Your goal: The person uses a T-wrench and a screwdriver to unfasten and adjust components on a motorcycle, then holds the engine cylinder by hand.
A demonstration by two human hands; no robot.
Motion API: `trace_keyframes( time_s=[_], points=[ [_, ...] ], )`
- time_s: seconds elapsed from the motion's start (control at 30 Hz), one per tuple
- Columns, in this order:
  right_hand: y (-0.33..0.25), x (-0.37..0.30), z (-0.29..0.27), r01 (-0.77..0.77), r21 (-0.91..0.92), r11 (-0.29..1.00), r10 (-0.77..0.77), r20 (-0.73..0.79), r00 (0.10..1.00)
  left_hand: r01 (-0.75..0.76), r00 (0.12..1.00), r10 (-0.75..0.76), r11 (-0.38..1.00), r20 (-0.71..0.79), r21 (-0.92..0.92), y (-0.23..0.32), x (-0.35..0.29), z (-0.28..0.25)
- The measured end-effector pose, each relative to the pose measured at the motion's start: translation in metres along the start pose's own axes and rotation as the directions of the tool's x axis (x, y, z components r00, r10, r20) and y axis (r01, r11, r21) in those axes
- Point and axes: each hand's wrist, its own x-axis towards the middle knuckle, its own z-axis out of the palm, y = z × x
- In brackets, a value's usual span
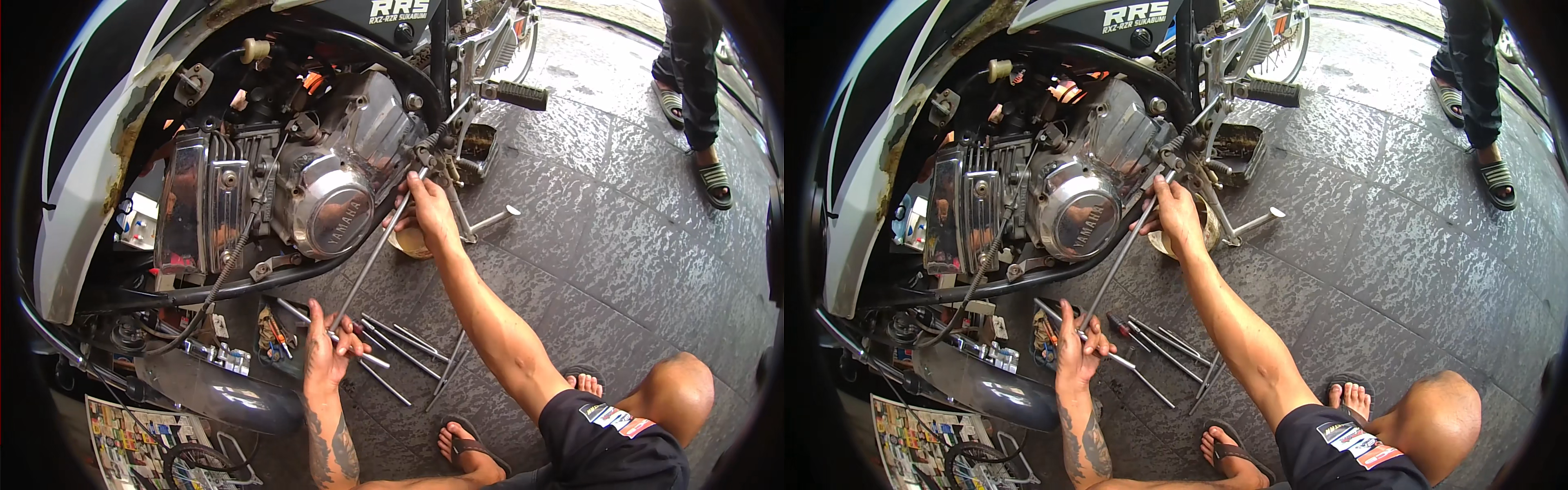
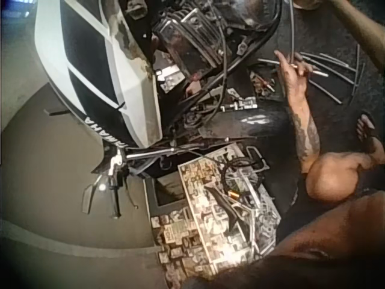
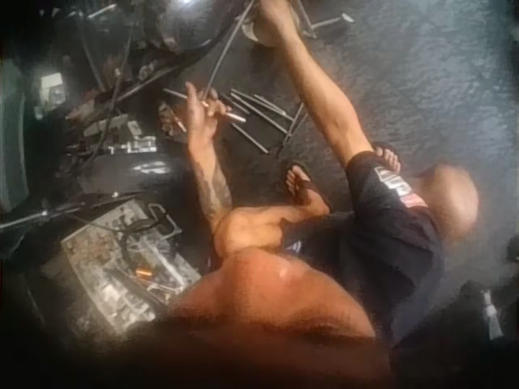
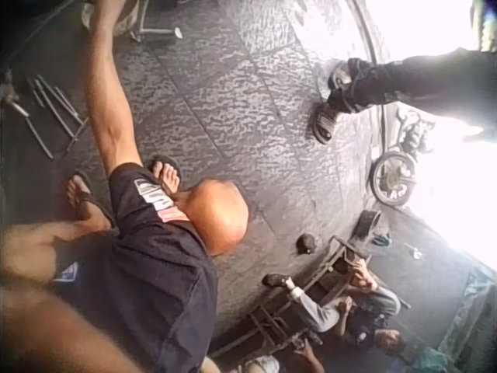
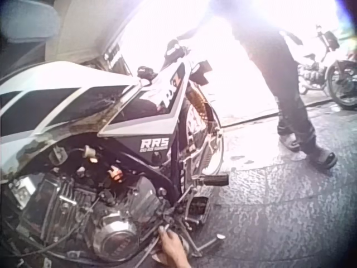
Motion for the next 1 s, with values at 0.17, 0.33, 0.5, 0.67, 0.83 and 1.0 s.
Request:
trace_keyframes(
  time_s=[0.17, 0.33, 0.5, 0.67, 0.83, 1.0],
  points=[
    [-0.001, 0.002, 0.002, -0.013, -0.042, 0.999, 0.012, -0.033, 0.999, -0.235, 0.953, 0.267, 0.95, 0.145, -0.207, -0.027, -0.02, -0.002],
    [-0.001, 0.002, 0.003, -0.031, -0.057, 0.998, 0.027, -0.063, 0.998, -0.395, 0.198, 0.98, 0.05, 0.032, 0.917, -0.064, -0.018, -0.004],
    [-0.006, 0.003, 0.0, -0.029, -0.079, 0.996, 0.023, -0.069, 0.997, -0.28, 0.431, 0.833, -0.243, 0.348, 0.929, -0.046, 0.007, -0.006],
    [-0.006, 0.006, 0.001, -0.043, -0.01, 0.999, 0.043, 0.011, 0.999, -0.198, 0.976, 0.198, 0.98, 0.093, -0.012, -0.026, 0.007, -0.019],
    [-0.01, 0.006, -0.002, -0.037, 0.011, 0.999, 0.037, -0.008, 0.999, -0.197, 0.969, 0.198, 0.98, 0.149, -0.024, -0.006, -0.009, 0.007],
    [-0.008, 0.006, 0.004, -0.021, -0.086, 0.996, 0.016, -0.06, 0.998, -0.714, 0.252, 0.963, 0.255, -0.1, 0.652, -0.057, -0.012, 0.008]
  ],
)
